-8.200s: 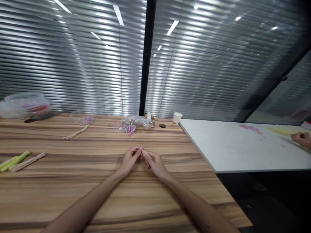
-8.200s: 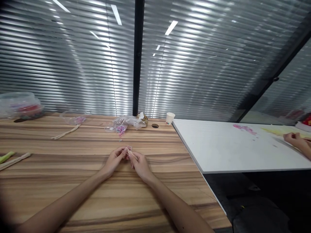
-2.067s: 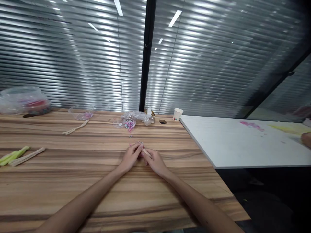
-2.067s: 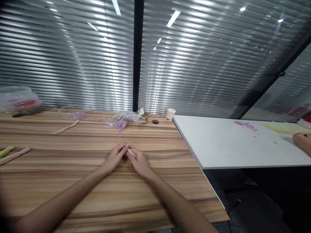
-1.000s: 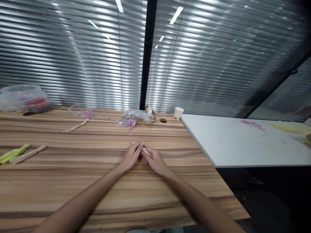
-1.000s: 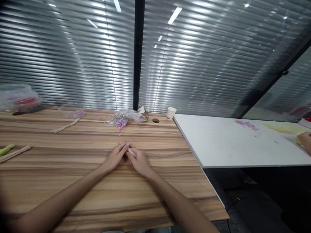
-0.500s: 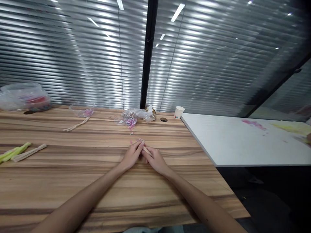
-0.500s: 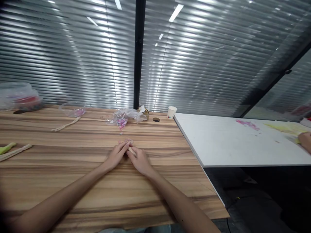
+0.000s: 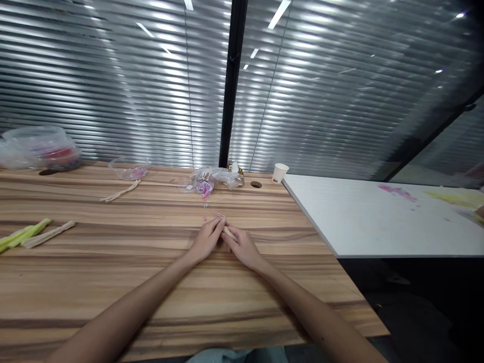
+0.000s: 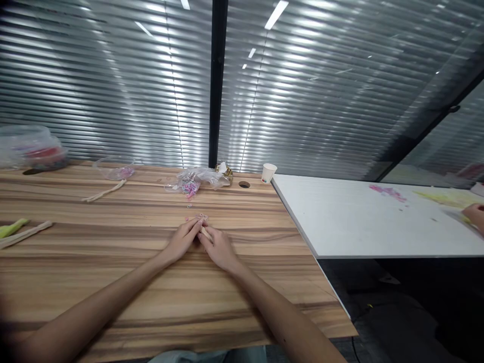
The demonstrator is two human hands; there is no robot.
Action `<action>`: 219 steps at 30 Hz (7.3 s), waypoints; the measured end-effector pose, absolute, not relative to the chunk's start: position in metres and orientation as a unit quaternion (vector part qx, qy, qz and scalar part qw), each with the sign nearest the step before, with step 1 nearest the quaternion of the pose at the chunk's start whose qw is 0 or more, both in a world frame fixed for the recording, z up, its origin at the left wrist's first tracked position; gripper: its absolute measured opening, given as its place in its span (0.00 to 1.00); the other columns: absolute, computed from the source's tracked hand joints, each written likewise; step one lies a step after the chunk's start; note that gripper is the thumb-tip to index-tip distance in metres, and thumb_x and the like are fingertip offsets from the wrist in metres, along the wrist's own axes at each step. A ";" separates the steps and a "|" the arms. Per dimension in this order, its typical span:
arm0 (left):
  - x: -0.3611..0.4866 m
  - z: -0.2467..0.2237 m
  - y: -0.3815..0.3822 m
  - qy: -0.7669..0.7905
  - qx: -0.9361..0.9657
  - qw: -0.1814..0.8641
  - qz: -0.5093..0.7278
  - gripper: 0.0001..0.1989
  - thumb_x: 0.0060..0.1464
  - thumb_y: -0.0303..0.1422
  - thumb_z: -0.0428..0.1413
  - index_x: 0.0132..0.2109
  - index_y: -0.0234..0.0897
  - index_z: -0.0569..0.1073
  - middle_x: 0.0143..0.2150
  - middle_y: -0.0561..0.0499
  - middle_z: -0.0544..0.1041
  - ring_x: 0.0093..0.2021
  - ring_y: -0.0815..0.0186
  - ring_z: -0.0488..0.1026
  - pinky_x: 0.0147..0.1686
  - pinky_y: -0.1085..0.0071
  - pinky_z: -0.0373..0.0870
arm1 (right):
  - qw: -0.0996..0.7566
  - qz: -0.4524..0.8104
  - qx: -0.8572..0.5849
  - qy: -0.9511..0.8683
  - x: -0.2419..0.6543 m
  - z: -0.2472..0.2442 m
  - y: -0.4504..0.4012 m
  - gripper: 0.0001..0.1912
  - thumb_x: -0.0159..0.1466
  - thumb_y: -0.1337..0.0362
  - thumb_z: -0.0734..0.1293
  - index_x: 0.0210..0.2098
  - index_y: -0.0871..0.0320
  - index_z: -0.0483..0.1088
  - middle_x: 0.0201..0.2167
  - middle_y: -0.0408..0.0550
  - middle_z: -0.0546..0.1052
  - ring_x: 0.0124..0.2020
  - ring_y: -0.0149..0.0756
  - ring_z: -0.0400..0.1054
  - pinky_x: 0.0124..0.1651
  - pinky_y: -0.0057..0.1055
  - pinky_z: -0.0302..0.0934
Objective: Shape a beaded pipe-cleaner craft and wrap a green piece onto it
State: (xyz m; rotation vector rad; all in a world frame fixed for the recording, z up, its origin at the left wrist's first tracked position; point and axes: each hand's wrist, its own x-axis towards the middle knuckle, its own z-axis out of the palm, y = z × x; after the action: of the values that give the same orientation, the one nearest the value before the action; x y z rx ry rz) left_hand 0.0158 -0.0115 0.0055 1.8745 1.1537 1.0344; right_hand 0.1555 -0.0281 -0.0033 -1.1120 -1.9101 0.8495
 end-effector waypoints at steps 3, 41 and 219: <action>0.016 0.005 -0.011 0.445 0.725 0.343 0.399 0.18 0.59 0.39 0.40 0.37 0.34 0.71 0.37 0.48 0.74 0.39 0.64 0.69 0.43 0.70 0.62 | 0.376 0.325 -0.436 -0.750 0.155 -0.004 -0.028 0.14 0.63 0.58 0.57 0.33 0.60 0.70 0.21 0.43 0.70 0.24 0.31 0.61 0.31 0.26 0.54; 0.015 0.002 -0.009 0.451 0.708 0.353 0.413 0.17 0.57 0.42 0.42 0.37 0.35 0.70 0.36 0.49 0.73 0.43 0.63 0.68 0.48 0.69 0.59 | 0.386 0.335 -0.428 -0.746 0.155 -0.002 -0.029 0.12 0.63 0.60 0.57 0.30 0.59 0.67 0.24 0.43 0.70 0.26 0.31 0.61 0.30 0.26 0.54; 0.010 0.016 -0.009 0.408 0.445 0.590 0.536 0.27 0.33 0.36 0.65 0.43 0.30 0.71 0.34 0.44 0.78 0.34 0.64 0.74 0.37 0.70 0.67 | 0.416 0.263 -0.403 -0.771 0.160 0.001 -0.033 0.18 0.66 0.58 0.52 0.38 0.57 0.70 0.17 0.41 0.66 0.21 0.31 0.60 0.27 0.25 0.53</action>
State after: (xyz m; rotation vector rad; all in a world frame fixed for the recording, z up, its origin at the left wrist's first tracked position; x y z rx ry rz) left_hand 0.0095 -0.0090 0.0156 1.0366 0.9494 1.2476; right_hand 0.1596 -0.0329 0.0011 -1.0126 -1.9371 0.6615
